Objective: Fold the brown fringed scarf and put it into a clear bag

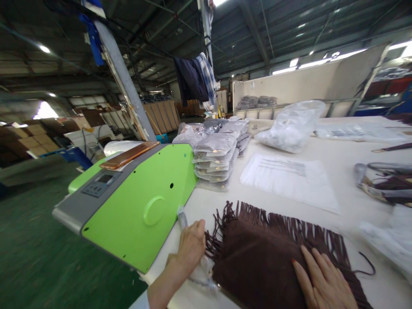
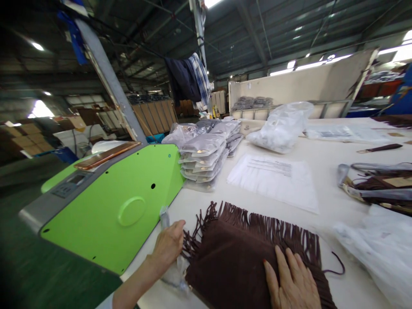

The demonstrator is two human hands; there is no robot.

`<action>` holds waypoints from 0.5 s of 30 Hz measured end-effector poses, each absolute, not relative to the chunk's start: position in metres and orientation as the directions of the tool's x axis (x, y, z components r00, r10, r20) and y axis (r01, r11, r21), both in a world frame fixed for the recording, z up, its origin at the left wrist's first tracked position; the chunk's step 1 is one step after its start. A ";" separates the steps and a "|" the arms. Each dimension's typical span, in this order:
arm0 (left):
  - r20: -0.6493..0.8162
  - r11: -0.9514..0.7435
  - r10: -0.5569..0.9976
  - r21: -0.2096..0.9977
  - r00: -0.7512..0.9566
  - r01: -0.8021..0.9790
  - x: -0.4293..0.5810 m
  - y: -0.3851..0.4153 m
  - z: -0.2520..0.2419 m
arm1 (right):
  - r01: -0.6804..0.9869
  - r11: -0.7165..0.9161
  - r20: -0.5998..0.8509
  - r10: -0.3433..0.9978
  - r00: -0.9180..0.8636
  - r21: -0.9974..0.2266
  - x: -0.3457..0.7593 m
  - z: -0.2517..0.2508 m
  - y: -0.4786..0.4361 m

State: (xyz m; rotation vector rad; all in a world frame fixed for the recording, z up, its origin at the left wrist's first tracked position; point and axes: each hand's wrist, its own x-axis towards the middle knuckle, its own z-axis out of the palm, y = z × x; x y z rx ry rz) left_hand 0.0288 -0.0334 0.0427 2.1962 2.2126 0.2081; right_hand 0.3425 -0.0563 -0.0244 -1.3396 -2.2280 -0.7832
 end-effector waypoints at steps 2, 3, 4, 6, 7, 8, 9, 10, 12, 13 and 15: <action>0.136 0.034 0.990 0.078 -0.044 0.996 0.017 -0.036 0.047 | 0.892 0.392 0.612 0.656 -0.443 0.226 0.344 -0.028 -0.055; 0.166 -0.010 0.986 0.078 -0.004 0.997 0.013 -0.040 0.049 | 0.893 0.395 0.613 0.657 -0.440 0.217 0.344 -0.030 -0.054; 0.190 -0.096 0.979 0.090 0.077 0.991 0.012 -0.044 0.050 | 0.892 0.397 0.613 0.656 -0.440 0.215 0.344 -0.031 -0.054; 0.210 -0.319 0.935 0.137 0.287 0.938 0.012 -0.053 0.048 | 0.887 0.403 0.623 0.640 -0.450 0.226 0.343 -0.032 -0.052; 0.202 -0.409 0.904 0.158 0.376 0.899 0.013 -0.057 0.047 | 0.883 0.405 0.632 0.626 -0.457 0.237 0.343 -0.031 -0.052; 0.179 -0.461 0.883 0.172 0.433 0.870 0.014 -0.061 0.045 | 0.878 0.407 0.637 0.613 -0.466 0.251 0.342 -0.030 -0.052; 0.144 -0.474 0.879 0.169 0.454 0.864 0.014 -0.065 0.042 | 0.876 0.407 0.647 0.600 -0.471 0.260 0.341 -0.028 -0.051; 0.117 -0.462 0.886 0.154 0.448 0.874 0.014 -0.069 0.040 | 0.876 0.404 0.655 0.592 -0.471 0.265 0.341 -0.026 -0.052; 0.108 -0.404 0.913 0.113 0.393 0.908 0.011 -0.075 0.038 | 0.880 0.395 0.655 0.596 -0.463 0.263 0.340 -0.024 -0.053; 0.125 -0.373 0.924 0.101 0.361 0.922 0.009 -0.077 0.037 | 0.882 0.393 0.654 0.600 -0.461 0.261 0.340 -0.023 -0.053; 0.151 -0.337 0.935 0.100 0.320 0.936 0.005 -0.082 0.037 | 0.880 0.394 0.654 0.597 -0.464 0.264 0.340 -0.023 -0.054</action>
